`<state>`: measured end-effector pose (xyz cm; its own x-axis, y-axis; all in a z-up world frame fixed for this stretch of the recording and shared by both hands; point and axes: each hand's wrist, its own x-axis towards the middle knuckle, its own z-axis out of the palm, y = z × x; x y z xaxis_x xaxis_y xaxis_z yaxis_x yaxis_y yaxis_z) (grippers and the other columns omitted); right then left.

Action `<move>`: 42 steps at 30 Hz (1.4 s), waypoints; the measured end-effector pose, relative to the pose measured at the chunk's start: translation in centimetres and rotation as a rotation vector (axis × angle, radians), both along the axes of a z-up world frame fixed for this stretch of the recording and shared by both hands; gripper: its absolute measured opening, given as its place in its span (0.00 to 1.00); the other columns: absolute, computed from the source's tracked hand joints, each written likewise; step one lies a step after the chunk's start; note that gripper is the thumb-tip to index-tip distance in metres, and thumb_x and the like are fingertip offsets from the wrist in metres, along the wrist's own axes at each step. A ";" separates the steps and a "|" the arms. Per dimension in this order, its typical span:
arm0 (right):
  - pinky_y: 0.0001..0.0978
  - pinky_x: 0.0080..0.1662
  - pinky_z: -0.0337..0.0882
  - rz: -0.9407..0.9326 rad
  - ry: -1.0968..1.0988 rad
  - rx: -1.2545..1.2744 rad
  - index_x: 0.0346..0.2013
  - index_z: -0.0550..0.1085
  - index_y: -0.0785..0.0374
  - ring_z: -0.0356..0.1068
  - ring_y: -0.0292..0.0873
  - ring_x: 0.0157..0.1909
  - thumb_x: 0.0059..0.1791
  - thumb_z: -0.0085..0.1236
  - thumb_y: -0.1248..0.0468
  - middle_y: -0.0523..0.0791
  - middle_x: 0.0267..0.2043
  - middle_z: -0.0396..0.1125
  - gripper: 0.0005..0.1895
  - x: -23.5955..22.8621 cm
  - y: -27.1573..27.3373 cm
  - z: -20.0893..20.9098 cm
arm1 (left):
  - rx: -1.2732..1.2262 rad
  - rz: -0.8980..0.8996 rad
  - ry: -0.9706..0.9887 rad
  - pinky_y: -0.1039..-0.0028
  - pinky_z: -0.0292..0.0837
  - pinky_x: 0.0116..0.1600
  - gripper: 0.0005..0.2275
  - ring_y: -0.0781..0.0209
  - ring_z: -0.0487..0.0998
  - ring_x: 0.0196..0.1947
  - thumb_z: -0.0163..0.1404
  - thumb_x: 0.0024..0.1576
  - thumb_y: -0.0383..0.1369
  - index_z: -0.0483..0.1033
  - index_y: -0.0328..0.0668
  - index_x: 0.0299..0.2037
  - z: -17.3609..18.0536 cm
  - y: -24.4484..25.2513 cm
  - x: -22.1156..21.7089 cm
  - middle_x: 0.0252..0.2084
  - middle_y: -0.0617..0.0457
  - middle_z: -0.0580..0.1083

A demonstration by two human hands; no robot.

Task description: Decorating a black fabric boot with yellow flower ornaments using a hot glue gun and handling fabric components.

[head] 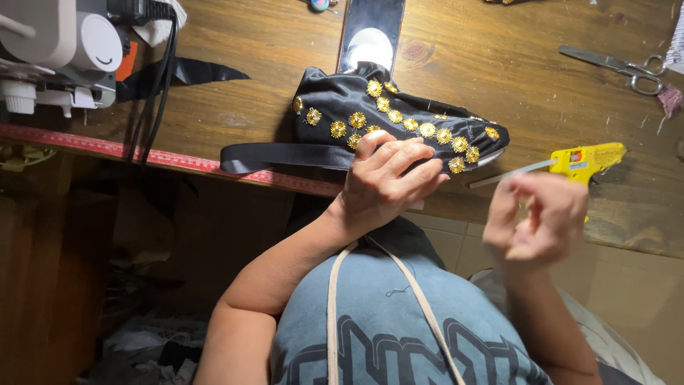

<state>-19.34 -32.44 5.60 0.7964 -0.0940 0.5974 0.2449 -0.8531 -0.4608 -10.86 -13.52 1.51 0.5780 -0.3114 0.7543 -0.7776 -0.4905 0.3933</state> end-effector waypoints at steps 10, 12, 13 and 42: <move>0.40 0.46 0.69 0.221 -0.079 -0.333 0.54 0.84 0.60 0.58 0.47 0.38 0.54 0.58 0.60 0.44 0.35 0.57 0.16 0.5 -1.1 -4.0 | -0.034 -0.001 -0.125 0.60 0.70 0.53 0.06 0.52 0.81 0.44 0.51 0.63 0.35 0.82 0.52 0.44 -3.2 -0.9 -0.2 0.42 0.49 0.77; 0.40 0.48 0.68 0.236 -0.070 -0.375 0.55 0.84 0.60 0.58 0.47 0.38 0.54 0.57 0.58 0.45 0.36 0.58 0.18 0.5 -1.3 -4.2 | -0.040 0.003 -0.122 0.60 0.70 0.54 0.06 0.52 0.81 0.45 0.51 0.64 0.36 0.82 0.53 0.44 -3.2 -0.9 -0.2 0.42 0.49 0.77; 0.40 0.48 0.68 0.237 -0.069 -0.372 0.55 0.84 0.60 0.58 0.47 0.38 0.54 0.57 0.58 0.45 0.36 0.58 0.18 0.4 -1.4 -4.2 | -0.038 0.003 -0.120 0.60 0.70 0.54 0.06 0.52 0.81 0.45 0.51 0.64 0.36 0.82 0.53 0.44 -3.2 -0.9 -0.3 0.42 0.49 0.77; 0.39 0.56 0.58 0.299 0.018 0.046 0.57 0.55 0.64 0.62 0.48 0.49 0.53 0.52 0.64 0.54 0.47 0.76 0.22 0.6 -2.6 -2.9 | 0.078 0.006 0.005 0.66 0.62 0.57 0.06 0.61 0.82 0.45 0.58 0.63 0.38 0.78 0.48 0.37 -0.3 -0.1 -0.1 0.42 0.59 0.79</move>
